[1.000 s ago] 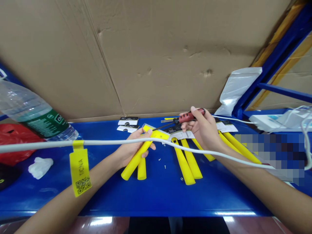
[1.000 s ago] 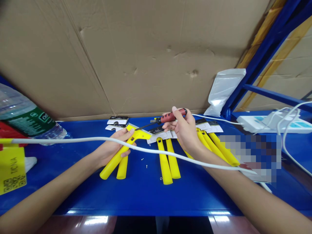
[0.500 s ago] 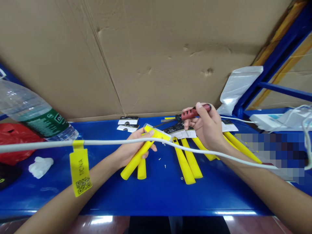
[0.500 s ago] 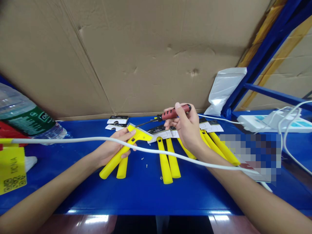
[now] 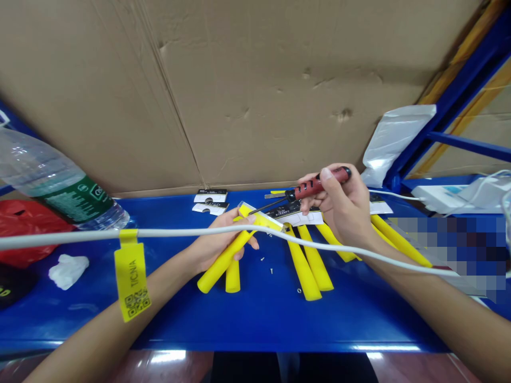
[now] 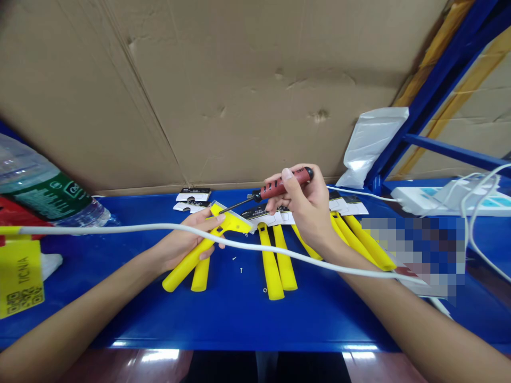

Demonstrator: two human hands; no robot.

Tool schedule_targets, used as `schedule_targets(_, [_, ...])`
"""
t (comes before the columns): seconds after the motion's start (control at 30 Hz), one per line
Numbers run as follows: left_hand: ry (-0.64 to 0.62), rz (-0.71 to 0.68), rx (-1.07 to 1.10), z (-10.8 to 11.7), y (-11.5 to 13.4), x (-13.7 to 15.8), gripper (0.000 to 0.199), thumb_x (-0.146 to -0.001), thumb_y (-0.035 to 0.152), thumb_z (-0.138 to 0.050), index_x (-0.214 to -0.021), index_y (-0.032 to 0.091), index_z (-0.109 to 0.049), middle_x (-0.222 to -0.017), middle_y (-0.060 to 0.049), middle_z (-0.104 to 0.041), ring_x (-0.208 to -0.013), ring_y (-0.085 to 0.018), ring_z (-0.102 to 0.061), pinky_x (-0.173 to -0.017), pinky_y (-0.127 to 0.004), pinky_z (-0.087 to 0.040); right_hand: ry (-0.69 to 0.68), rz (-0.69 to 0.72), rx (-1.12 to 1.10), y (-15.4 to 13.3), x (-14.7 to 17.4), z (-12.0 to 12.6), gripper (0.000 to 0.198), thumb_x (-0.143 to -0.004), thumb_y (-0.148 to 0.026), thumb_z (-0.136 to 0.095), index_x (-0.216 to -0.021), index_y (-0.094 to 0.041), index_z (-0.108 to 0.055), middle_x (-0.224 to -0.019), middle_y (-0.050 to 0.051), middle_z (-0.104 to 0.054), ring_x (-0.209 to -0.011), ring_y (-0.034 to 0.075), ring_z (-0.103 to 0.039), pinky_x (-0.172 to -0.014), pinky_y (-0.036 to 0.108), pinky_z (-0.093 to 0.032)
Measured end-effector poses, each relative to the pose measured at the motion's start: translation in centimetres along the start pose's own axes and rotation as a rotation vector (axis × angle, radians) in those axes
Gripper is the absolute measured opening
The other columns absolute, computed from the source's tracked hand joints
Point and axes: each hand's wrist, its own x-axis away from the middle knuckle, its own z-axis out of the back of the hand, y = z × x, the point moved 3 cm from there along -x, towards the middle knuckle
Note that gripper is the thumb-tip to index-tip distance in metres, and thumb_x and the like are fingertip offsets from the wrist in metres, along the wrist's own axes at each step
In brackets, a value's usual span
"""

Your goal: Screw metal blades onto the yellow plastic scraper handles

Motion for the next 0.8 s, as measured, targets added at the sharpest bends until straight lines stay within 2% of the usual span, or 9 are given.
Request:
schedule_targets(0.2, [0.013, -0.002, 0.012, 0.33, -0.32, -0.15, 0.031, -0.104, 0.036, -0.083, -0.117, 0.019, -0.061, -0.081, -0.008, -0.082, -0.046, -0.011, -0.066, -0.037, -0.015, -0.044, 0.051, -0.03, -0.001, 0.01, -0.16, 0.07, 0.055, -0.09, -0.07, -0.091, -0.104, -0.033, -0.052, -0.103, 0.001, -0.083, -0.06, 0.019, -0.071, -0.056, 0.037, -0.058])
schedule_targets(0.33, [-0.002, 0.009, 0.022, 0.21, -0.15, -0.03, 0.036, -0.099, 0.034, -0.089, -0.115, 0.019, -0.061, -0.081, -0.009, -0.082, -0.046, -0.012, -0.066, -0.037, -0.015, -0.042, 0.056, -0.041, 0.002, 0.3, -0.25, 0.21, 0.053, -0.091, -0.068, -0.091, -0.105, -0.033, -0.053, -0.105, 0.002, -0.083, -0.061, 0.02, -0.071, -0.057, 0.038, -0.057])
schedule_targets(0.47, [-0.011, 0.01, 0.018, 0.12, -0.07, 0.06, 0.034, -0.1, 0.034, -0.086, -0.114, 0.019, -0.06, -0.082, -0.009, -0.082, -0.043, -0.01, -0.062, -0.037, -0.015, -0.042, 0.056, -0.042, -0.006, 0.54, -0.16, 0.27, 0.051, -0.092, -0.066, -0.091, -0.106, -0.033, -0.054, -0.106, 0.002, -0.083, -0.062, 0.019, -0.071, -0.058, 0.038, -0.057])
schedule_targets(0.8, [-0.014, -0.003, 0.031, 0.33, -0.24, -0.12, 0.037, -0.099, 0.032, -0.087, -0.118, 0.02, -0.058, -0.081, -0.009, -0.082, -0.049, -0.013, -0.069, -0.037, -0.015, -0.044, 0.021, -0.043, -0.01, 0.86, 0.3, -0.03, 0.049, -0.096, -0.065, -0.089, -0.108, -0.033, -0.054, -0.106, 0.003, -0.083, -0.063, 0.02, -0.074, -0.06, 0.039, -0.06])
